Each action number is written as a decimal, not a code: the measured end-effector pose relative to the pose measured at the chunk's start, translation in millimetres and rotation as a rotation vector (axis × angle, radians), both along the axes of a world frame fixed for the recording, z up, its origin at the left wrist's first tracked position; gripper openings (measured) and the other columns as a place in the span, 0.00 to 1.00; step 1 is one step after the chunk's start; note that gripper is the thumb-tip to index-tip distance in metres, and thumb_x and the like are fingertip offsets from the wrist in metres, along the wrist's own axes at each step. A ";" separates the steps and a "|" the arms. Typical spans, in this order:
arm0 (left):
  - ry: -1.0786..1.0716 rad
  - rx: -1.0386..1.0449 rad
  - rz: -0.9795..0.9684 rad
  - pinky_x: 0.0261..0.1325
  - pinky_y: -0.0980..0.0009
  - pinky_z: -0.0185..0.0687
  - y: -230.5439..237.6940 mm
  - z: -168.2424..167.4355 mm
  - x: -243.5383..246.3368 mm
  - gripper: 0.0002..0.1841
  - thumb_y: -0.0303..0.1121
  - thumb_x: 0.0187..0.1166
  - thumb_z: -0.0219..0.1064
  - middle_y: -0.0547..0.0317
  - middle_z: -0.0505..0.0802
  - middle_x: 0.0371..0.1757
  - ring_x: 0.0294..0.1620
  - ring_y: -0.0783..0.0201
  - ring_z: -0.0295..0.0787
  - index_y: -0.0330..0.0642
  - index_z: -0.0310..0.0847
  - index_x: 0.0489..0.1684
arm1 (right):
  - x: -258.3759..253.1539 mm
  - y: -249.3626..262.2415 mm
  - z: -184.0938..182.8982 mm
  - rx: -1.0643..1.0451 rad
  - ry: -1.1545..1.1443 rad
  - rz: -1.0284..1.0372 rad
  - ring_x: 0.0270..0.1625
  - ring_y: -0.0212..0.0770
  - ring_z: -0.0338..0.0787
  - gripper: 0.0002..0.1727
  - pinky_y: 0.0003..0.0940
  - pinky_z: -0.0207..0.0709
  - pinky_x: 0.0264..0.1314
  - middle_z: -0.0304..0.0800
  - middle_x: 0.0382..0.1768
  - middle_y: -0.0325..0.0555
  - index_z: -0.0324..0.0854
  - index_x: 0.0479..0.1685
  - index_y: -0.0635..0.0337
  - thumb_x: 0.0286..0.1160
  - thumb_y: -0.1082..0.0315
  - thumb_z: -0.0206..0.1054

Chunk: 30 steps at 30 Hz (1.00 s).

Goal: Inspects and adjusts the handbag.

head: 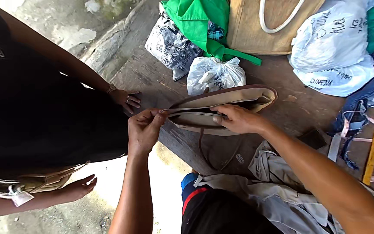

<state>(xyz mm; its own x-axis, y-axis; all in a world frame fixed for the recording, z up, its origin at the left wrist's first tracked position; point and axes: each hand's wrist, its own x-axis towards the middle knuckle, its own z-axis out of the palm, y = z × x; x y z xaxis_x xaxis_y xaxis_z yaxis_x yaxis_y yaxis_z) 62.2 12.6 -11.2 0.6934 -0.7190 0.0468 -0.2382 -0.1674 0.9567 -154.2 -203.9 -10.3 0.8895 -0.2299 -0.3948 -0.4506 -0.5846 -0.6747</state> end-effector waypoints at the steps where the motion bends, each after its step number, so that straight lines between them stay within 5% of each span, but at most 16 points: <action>1: 0.007 -0.007 0.021 0.36 0.79 0.86 -1.0 -0.3 0.6 0.05 0.30 0.77 0.68 0.72 0.93 0.27 0.27 0.78 0.87 0.45 0.90 0.33 | -0.7 -1.8 -0.3 -0.020 -0.019 0.018 0.66 0.49 0.87 0.22 0.51 0.78 0.72 0.87 0.62 0.52 0.82 0.72 0.57 0.86 0.55 0.64; 6: 0.084 -0.034 0.100 0.38 0.78 0.88 -2.8 1.7 6.0 0.04 0.28 0.78 0.71 0.69 0.95 0.30 0.28 0.76 0.89 0.44 0.93 0.37 | -21.4 20.5 -10.2 -0.360 -0.509 0.043 0.37 0.40 0.87 0.09 0.36 0.83 0.37 0.85 0.35 0.43 0.92 0.37 0.57 0.75 0.65 0.67; 12: 0.289 -0.038 0.063 0.43 0.75 0.92 -4.3 1.3 11.8 0.07 0.26 0.79 0.72 0.67 0.96 0.37 0.34 0.73 0.93 0.42 0.92 0.49 | -28.9 29.7 -13.2 -0.528 -0.688 -0.017 0.30 0.38 0.83 0.10 0.30 0.78 0.29 0.81 0.28 0.43 0.95 0.39 0.58 0.74 0.70 0.66; 17: 0.257 -0.002 0.068 0.47 0.72 0.93 5.1 1.3 15.1 0.08 0.25 0.80 0.69 0.67 0.97 0.41 0.36 0.72 0.94 0.41 0.90 0.53 | -26.0 33.0 -12.4 -0.495 -0.690 -0.050 0.32 0.38 0.85 0.09 0.30 0.81 0.31 0.84 0.30 0.44 0.96 0.40 0.58 0.72 0.69 0.69; 22: 0.124 -0.076 -0.033 0.52 0.71 0.90 14.0 -13.8 24.2 0.11 0.29 0.80 0.67 0.71 0.94 0.50 0.44 0.74 0.92 0.46 0.87 0.57 | -59.0 4.9 1.0 -0.476 -0.432 0.047 0.43 0.42 0.90 0.11 0.41 0.82 0.47 0.94 0.37 0.40 0.94 0.45 0.52 0.78 0.57 0.69; 30: 0.101 -0.130 0.031 0.47 0.77 0.89 22.0 -29.4 22.9 0.09 0.29 0.79 0.68 0.76 0.94 0.39 0.37 0.77 0.90 0.48 0.87 0.52 | -126.2 -22.3 12.9 -0.558 -0.266 0.020 0.61 0.48 0.87 0.06 0.41 0.82 0.65 0.91 0.49 0.45 0.88 0.46 0.57 0.78 0.69 0.67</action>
